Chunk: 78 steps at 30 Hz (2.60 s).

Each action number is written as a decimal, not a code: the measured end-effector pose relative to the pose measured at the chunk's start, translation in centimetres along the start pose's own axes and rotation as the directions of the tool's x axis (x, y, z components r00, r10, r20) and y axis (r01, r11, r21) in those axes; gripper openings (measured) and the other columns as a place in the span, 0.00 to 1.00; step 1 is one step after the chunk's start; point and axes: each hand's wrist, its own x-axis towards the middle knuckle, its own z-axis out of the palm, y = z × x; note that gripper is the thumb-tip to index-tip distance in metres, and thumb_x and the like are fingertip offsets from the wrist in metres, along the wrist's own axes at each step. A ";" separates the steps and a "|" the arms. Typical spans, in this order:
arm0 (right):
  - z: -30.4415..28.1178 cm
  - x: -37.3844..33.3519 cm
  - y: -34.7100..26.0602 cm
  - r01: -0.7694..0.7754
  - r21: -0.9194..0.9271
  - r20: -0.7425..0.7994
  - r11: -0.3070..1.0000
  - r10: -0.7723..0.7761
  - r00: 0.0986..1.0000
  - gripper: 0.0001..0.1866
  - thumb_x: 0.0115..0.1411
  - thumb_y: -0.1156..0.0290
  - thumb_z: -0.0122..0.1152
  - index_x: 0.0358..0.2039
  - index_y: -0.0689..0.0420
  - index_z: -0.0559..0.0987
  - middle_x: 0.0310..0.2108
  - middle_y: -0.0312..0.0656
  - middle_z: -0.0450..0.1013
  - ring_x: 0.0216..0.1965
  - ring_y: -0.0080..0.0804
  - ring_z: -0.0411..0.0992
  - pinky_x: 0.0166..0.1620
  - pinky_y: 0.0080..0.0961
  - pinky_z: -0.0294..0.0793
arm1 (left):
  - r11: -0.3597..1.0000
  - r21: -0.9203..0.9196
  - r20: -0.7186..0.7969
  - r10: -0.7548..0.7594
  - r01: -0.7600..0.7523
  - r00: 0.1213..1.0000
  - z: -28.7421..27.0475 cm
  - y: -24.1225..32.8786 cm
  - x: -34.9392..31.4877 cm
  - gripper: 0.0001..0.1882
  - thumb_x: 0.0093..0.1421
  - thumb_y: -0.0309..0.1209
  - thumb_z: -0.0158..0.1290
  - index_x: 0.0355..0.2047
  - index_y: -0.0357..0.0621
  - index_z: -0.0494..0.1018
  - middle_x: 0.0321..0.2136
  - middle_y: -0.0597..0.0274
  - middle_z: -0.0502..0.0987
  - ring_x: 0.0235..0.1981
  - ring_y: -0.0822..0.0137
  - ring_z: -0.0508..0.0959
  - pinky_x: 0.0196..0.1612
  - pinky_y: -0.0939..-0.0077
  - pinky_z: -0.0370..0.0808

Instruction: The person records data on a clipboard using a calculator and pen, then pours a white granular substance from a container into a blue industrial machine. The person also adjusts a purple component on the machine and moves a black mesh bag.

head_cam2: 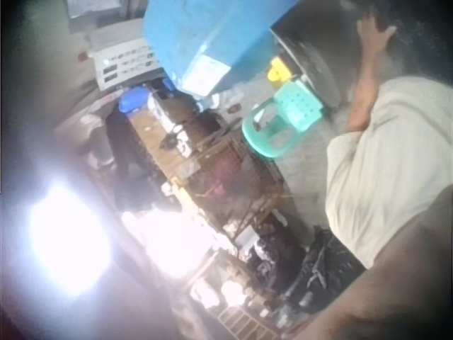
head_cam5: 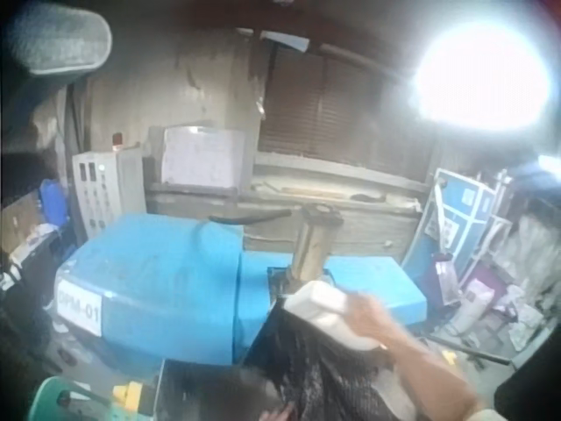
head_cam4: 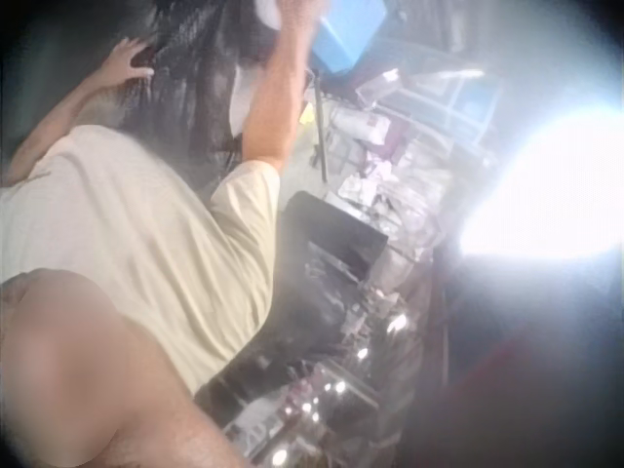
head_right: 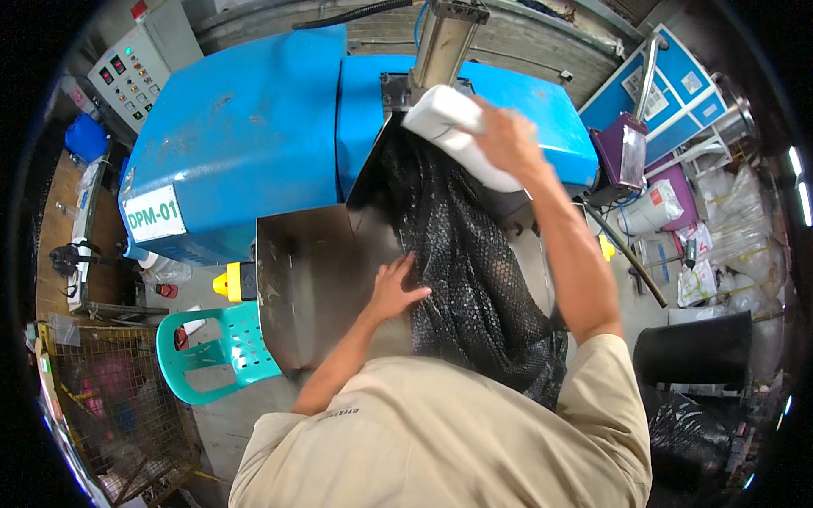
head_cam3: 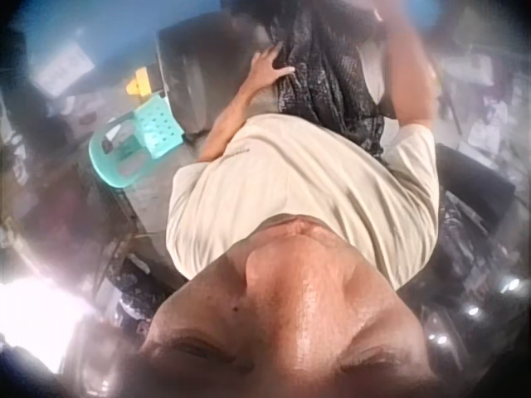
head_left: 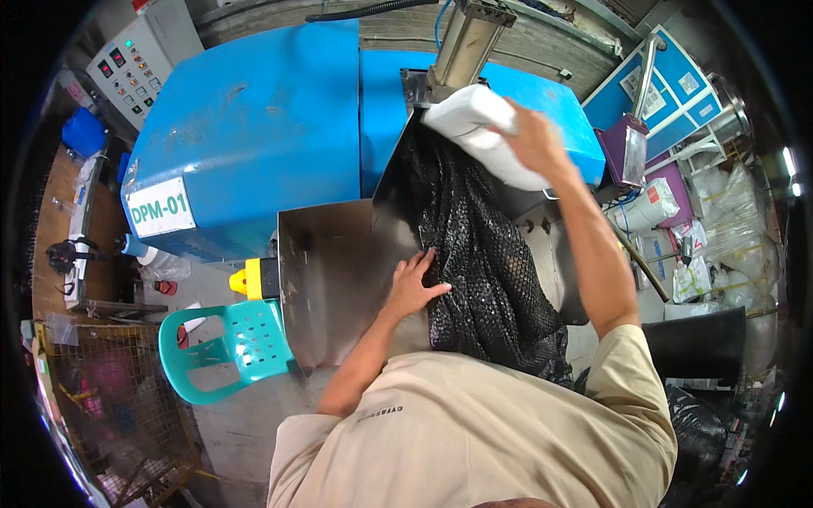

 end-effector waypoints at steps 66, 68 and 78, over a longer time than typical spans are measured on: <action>-5.4 -36.9 10.5 -0.401 0.875 -0.053 0.272 0.876 0.479 0.42 0.59 0.63 0.83 0.68 0.68 0.71 0.59 0.47 0.77 0.59 0.38 0.75 0.65 0.33 0.72 | 0.983 -0.151 -0.237 -0.139 0.105 0.962 3.5 2.5 7.0 0.45 0.60 0.23 0.57 0.77 0.31 0.54 0.69 0.30 0.64 0.70 0.34 0.66 0.73 0.54 0.66; -5.6 -35.8 11.6 -0.345 0.900 -0.043 0.268 0.841 0.539 0.40 0.60 0.66 0.82 0.68 0.67 0.72 0.60 0.46 0.77 0.59 0.37 0.75 0.65 0.33 0.72 | 0.971 -0.207 -0.231 -0.172 0.124 0.958 2.6 3.1 8.0 0.44 0.59 0.22 0.56 0.76 0.30 0.56 0.68 0.30 0.65 0.70 0.34 0.67 0.72 0.54 0.66; -4.2 -31.9 19.3 -0.392 0.897 0.046 0.206 0.837 0.545 0.38 0.58 0.70 0.82 0.66 0.65 0.74 0.60 0.44 0.76 0.59 0.37 0.74 0.64 0.36 0.72 | 0.943 -0.256 -0.411 -0.304 0.211 0.859 0.2 2.7 11.3 0.44 0.54 0.23 0.56 0.74 0.34 0.64 0.63 0.37 0.73 0.65 0.44 0.75 0.69 0.63 0.70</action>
